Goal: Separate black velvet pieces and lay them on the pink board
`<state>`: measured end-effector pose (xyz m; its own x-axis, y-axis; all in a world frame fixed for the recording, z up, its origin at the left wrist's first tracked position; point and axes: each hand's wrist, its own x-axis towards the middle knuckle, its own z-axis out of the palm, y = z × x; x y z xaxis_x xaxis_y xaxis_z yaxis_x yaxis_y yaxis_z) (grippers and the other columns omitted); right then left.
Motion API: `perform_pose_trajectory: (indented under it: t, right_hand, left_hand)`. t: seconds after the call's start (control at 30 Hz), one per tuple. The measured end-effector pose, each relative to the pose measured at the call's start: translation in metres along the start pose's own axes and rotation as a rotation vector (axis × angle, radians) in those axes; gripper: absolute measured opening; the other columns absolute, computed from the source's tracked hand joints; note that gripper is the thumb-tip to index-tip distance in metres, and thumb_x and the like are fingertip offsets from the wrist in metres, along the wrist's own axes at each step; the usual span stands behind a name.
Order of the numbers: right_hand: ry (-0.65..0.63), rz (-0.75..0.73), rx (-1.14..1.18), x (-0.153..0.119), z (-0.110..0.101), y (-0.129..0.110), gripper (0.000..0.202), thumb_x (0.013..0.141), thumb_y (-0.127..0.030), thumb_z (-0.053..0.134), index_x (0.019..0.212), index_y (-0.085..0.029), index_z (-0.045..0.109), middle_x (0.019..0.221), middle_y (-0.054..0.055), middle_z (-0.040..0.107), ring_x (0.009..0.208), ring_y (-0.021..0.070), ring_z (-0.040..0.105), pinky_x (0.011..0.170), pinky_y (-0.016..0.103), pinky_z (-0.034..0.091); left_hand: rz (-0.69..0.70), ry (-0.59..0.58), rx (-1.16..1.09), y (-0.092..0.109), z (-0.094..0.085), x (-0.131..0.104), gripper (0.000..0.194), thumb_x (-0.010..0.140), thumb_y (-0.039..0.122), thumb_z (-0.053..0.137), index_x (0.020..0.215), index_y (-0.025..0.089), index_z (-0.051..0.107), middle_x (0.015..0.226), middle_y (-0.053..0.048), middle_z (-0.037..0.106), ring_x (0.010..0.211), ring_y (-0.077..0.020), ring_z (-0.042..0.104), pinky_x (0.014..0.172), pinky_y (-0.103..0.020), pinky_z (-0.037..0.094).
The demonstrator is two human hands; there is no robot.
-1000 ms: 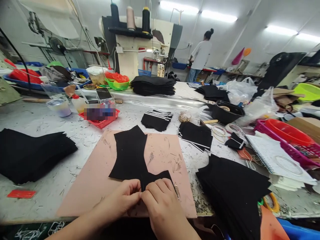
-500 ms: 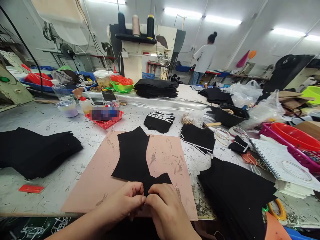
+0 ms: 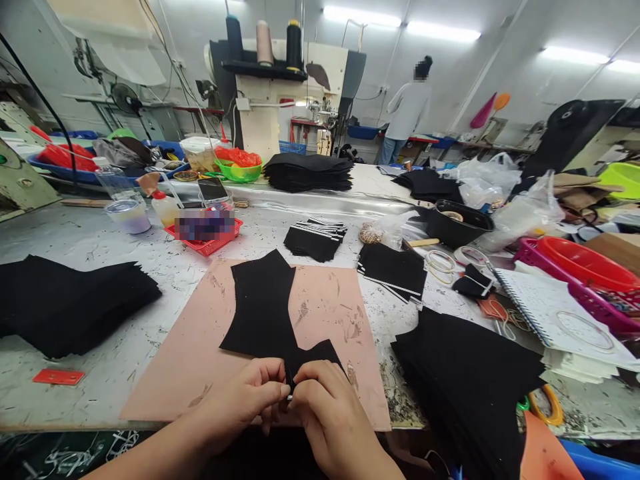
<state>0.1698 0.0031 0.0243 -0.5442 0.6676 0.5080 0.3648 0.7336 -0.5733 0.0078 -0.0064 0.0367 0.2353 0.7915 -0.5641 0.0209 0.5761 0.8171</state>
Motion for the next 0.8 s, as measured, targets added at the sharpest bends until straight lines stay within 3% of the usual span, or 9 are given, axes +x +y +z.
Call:
perform_pose_trajectory:
  t: [0.4, 0.6, 0.8]
  right_hand:
    - [-0.036, 0.045, 0.058, 0.0, 0.003, 0.004, 0.016, 0.081, -0.008, 0.049, 0.082, -0.023, 0.052, 0.085, 0.002, 0.059, 0.076, 0.0144, 0.059, 0.065, 0.024, 0.049]
    - [-0.127, 0.025, -0.035, 0.002, 0.001, -0.002, 0.018, 0.081, -0.005, 0.043, 0.075, -0.022, 0.047, 0.081, 0.003, 0.057, 0.07, 0.0151, 0.054, 0.059, 0.025, 0.047]
    - [-0.098, 0.055, 0.061, -0.002, 0.005, 0.001, 0.019, 0.078, -0.004, 0.043, 0.077, -0.023, 0.046, 0.083, 0.002, 0.056, 0.072, 0.0149, 0.055, 0.062, 0.024, 0.047]
  left_hand:
    - [0.056, 0.006, 0.129, -0.008, -0.007, 0.003, 0.011, 0.06, 0.027, 0.051, 0.061, 0.018, 0.046, 0.049, 0.006, 0.049, 0.047, -0.0096, 0.047, 0.046, -0.021, 0.035]
    - [0.095, 0.017, 0.245, -0.007, -0.009, -0.001, 0.01, 0.063, 0.024, 0.052, 0.058, 0.017, 0.048, 0.046, 0.008, 0.041, 0.045, -0.0069, 0.036, 0.041, -0.019, 0.024]
    - [0.076, 0.016, 0.207, -0.011, -0.012, 0.001, 0.01, 0.063, 0.025, 0.053, 0.059, 0.017, 0.047, 0.047, 0.008, 0.04, 0.044, -0.0072, 0.037, 0.042, -0.019, 0.027]
